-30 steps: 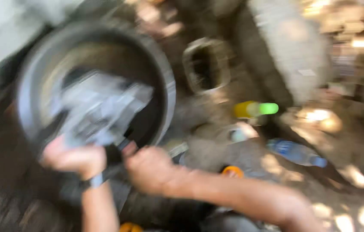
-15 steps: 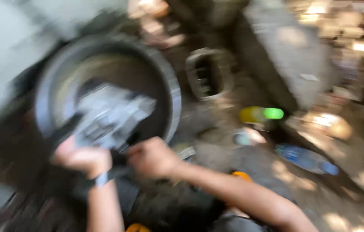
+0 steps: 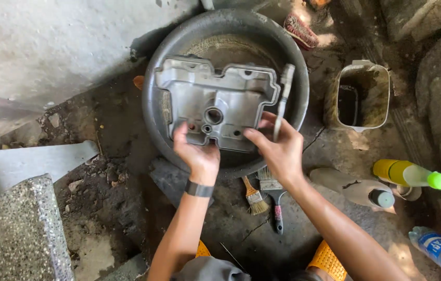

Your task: Cleaning motorcycle engine components using a brush and cleaning fluid.

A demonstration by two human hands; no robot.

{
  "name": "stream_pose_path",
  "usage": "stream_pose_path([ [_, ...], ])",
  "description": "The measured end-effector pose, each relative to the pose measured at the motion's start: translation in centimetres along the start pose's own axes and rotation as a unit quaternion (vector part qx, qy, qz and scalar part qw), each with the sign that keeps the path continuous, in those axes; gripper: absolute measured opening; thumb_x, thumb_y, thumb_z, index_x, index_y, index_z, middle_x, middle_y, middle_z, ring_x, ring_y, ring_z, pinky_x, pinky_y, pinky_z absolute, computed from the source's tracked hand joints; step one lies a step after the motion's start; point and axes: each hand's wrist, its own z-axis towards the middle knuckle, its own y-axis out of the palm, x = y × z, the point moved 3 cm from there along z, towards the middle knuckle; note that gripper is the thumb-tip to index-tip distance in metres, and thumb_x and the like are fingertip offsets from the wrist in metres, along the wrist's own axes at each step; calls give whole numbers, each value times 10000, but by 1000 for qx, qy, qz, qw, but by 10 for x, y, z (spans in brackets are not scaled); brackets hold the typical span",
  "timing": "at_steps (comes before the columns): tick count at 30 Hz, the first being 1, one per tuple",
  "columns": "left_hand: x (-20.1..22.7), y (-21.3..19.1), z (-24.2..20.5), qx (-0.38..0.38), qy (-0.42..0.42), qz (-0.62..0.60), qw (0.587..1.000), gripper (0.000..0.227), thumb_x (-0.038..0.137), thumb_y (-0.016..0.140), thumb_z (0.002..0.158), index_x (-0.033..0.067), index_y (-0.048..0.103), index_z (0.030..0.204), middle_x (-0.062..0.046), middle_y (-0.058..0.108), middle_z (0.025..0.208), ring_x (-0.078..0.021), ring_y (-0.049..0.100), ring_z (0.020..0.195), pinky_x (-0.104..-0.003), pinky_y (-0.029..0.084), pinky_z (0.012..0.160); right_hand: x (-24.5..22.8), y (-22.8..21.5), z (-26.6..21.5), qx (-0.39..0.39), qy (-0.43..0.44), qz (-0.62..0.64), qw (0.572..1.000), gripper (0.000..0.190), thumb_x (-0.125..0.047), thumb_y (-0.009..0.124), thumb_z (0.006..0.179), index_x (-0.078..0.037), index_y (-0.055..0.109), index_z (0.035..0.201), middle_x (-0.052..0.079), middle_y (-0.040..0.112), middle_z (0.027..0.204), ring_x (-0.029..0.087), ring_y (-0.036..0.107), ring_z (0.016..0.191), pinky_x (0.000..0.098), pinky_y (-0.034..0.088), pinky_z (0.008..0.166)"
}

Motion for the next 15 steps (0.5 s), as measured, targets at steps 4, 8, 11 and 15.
stream_pose_path([
  [4, 1, -17, -5, -27, 6, 102, 994, 307, 358, 682, 874, 113, 660, 1057, -43, 674, 1039, -209, 630, 886, -365, 480, 740, 12, -7, 24, -7, -49, -62, 997, 212, -153, 787, 890, 16, 763, 1016, -22, 722, 770, 35, 608, 663, 214, 502, 570],
  [8, 39, 9, -8, -274, 102, 156, 943, 480, 330, 718, 936, 45, 576, 1294, -89, 650, 1214, -205, 649, 1089, -381, 549, 959, 4, -30, 55, -26, -49, -73, 996, 182, -145, 782, 911, 27, 771, 969, 4, 722, 777, 40, 595, 661, 227, 491, 586],
  [11, 52, 21, -4, -324, 88, 286, 897, 607, 328, 737, 917, -21, 546, 1375, -164, 650, 1271, -248, 637, 1144, -419, 530, 1016, -9, -40, 60, -61, -63, -112, 990, 202, -146, 790, 898, 30, 763, 994, 12, 730, 781, 39, 617, 664, 217, 515, 597],
  [15, 37, 27, -4, -275, 92, 442, 849, 687, 236, 782, 757, 20, 514, 1352, -167, 639, 1294, -265, 621, 1217, -440, 481, 1061, -23, -36, 61, -109, -71, -170, 977, 251, -150, 815, 864, 33, 761, 1026, 44, 722, 752, 54, 620, 657, 218, 518, 591],
])
